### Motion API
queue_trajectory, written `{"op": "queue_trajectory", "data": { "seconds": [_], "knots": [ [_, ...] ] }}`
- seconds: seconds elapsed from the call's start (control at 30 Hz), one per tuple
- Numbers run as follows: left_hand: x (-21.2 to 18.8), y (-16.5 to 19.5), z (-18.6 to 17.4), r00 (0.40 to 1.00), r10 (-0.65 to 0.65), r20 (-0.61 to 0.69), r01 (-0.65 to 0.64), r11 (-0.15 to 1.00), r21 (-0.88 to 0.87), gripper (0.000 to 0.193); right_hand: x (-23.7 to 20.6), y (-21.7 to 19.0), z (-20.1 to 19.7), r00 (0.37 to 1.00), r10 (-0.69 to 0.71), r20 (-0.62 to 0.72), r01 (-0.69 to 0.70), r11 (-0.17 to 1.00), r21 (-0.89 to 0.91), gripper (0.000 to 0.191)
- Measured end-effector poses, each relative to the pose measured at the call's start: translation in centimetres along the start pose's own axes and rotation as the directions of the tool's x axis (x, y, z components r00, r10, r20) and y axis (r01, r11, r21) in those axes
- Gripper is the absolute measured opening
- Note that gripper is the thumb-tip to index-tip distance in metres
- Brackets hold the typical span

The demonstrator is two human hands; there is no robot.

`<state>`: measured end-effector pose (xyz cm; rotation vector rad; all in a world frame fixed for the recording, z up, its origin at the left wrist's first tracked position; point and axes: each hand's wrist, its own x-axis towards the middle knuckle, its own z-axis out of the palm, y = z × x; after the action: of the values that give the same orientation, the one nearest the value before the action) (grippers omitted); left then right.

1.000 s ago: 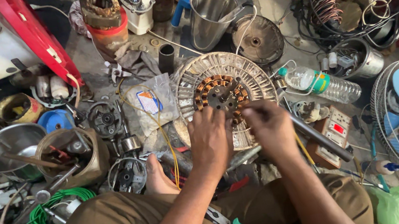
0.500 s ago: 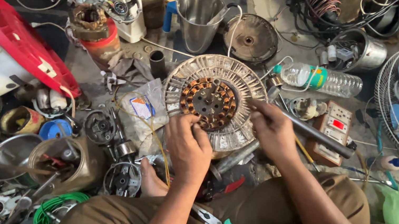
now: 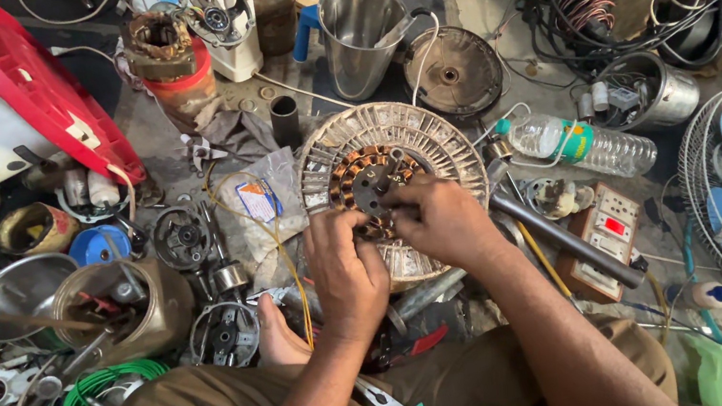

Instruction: The person sits on the floor of a cluttered repair workshop and works on a ceiling fan motor stator, pulling old copper winding wire out of the stator slots by hand and using pliers at one point to cut or grip wire. They then gather and handle the removed yellow wire, working through the winding slots one at a time.

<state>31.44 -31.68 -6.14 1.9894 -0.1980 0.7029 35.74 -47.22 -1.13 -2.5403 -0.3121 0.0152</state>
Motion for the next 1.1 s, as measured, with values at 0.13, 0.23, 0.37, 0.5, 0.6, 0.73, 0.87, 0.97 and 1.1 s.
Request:
{"op": "queue_trajectory", "data": {
  "seconds": [0.13,0.23,0.37,0.5,0.6,0.73,0.87,0.97,1.1],
  "knots": [
    [0.0,0.0,0.0,1.0,0.01,-0.017,-0.01,1.0,-0.001,0.029,0.2,0.1,-0.2,0.999,0.009,0.036,-0.011,0.999,0.036,0.025],
    [-0.1,-0.1,0.1,1.0,0.009,-0.022,-0.009,1.0,-0.01,0.026,0.3,0.6,0.1,1.0,-0.014,-0.01,0.015,0.995,0.096,0.02],
    [-0.1,-0.3,0.3,1.0,0.007,-0.027,-0.007,1.0,0.005,0.022,-0.1,1.2,1.3,0.984,-0.012,-0.178,0.038,0.989,0.143,0.015],
    [-0.1,-0.1,0.4,0.999,0.025,0.028,-0.027,0.996,0.08,0.019,-1.2,2.1,2.7,0.943,0.065,-0.325,0.009,0.975,0.221,0.012],
    [-0.2,0.3,0.6,0.993,0.089,0.083,-0.102,0.98,0.17,0.023,-1.7,2.7,3.5,0.923,0.137,-0.358,-0.036,0.961,0.274,0.014],
    [0.0,0.7,0.8,0.987,0.07,0.146,-0.104,0.964,0.243,0.031,-1.9,3.2,3.9,0.921,0.158,-0.357,-0.031,0.942,0.335,0.016],
    [0.3,0.7,1.0,0.985,0.029,0.17,-0.074,0.961,0.265,0.033,-2.0,3.1,3.5,0.942,0.145,-0.303,-0.045,0.949,0.313,0.015],
    [0.3,0.5,1.3,0.983,0.001,0.182,-0.039,0.978,0.207,0.028,-2.4,3.0,3.0,0.957,0.077,-0.281,0.011,0.954,0.299,0.017],
    [0.3,0.3,1.5,0.981,0.025,0.193,-0.066,0.976,0.21,0.023,-2.8,3.0,2.2,0.946,0.048,-0.321,0.049,0.956,0.288,0.019]
  ]
}}
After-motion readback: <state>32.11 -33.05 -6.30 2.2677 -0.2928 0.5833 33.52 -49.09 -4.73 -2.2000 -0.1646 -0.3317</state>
